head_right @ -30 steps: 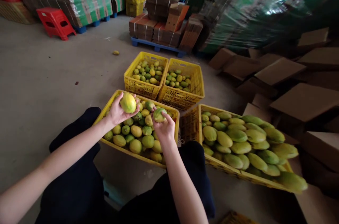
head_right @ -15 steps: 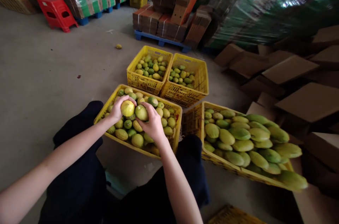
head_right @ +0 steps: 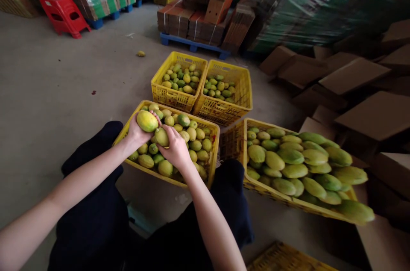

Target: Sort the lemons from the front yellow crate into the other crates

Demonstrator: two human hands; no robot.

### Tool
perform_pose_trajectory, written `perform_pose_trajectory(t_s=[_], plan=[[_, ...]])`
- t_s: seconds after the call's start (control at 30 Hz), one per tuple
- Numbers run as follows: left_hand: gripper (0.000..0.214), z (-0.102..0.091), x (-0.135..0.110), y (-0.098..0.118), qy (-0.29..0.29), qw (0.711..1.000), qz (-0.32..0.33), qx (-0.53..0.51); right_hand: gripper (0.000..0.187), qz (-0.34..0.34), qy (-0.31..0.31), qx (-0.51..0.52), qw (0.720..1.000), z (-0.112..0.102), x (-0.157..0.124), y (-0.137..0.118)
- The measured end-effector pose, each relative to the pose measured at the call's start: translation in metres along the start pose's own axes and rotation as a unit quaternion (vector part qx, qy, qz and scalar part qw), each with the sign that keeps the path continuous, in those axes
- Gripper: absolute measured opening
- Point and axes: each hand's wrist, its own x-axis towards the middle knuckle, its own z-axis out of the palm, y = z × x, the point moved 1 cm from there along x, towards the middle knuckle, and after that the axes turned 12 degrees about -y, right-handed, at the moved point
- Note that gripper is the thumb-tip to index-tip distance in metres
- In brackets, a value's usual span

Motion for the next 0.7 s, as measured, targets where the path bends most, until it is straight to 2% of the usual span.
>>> perform_pose_trajectory(t_s=[0.1,0.2,0.33,0.43,0.5,0.6,0.7], plan=[[0.025,-0.004,0.002,0.000,-0.030,0.999,0.028,0.016,0.050,0.024,-0.004,0.007,1.000,0.003,0.003,0.002],[0.020,-0.006,0.004,-0.001,-0.023,0.998,0.045,0.032,0.052,0.043,-0.006,0.012,0.999,0.008,0.005,0.007],[0.009,-0.001,0.000,-0.003,-0.016,0.998,0.046,0.032,0.057,0.091,0.046,0.088,0.991,0.011,0.006,0.020],[0.026,0.003,-0.009,-0.008,-0.044,0.998,-0.015,0.053,0.062,0.108,0.096,0.148,0.978,0.005,0.008,0.024],[0.028,0.003,-0.013,-0.013,-0.048,0.994,-0.068,0.075,0.061,0.097,0.125,0.156,0.975,-0.004,0.009,0.022],[0.031,-0.001,-0.015,-0.019,-0.029,0.982,-0.147,0.119,0.057,0.059,0.150,0.137,0.977,-0.016,0.009,0.013],[0.037,-0.003,-0.013,-0.020,-0.005,0.969,-0.194,0.155,0.056,0.039,0.140,0.078,0.986,-0.021,0.006,0.007]])
